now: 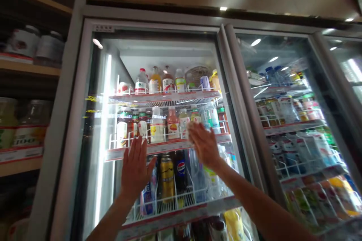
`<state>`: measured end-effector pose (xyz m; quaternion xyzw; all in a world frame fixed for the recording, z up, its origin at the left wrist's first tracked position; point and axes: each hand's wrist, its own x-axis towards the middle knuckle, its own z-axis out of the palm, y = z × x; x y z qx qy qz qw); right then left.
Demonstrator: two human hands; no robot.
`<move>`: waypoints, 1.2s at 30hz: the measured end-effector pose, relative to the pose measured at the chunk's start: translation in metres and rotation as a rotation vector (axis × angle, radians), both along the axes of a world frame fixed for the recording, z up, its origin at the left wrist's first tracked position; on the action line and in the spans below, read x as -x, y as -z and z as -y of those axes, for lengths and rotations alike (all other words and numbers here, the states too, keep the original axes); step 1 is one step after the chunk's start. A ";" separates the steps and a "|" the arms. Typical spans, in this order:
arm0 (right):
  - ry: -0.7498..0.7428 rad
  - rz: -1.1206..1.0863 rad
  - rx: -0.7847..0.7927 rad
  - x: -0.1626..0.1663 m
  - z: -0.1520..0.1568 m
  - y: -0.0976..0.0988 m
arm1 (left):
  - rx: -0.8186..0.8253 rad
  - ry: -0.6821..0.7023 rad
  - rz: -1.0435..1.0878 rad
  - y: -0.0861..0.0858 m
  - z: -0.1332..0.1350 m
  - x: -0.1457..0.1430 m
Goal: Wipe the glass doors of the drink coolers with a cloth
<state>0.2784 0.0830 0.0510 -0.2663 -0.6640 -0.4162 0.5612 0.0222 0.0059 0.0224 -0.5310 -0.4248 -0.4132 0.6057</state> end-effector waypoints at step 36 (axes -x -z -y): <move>0.106 -0.376 -0.012 0.008 -0.003 0.018 | -0.008 -0.013 -0.037 0.043 0.011 0.020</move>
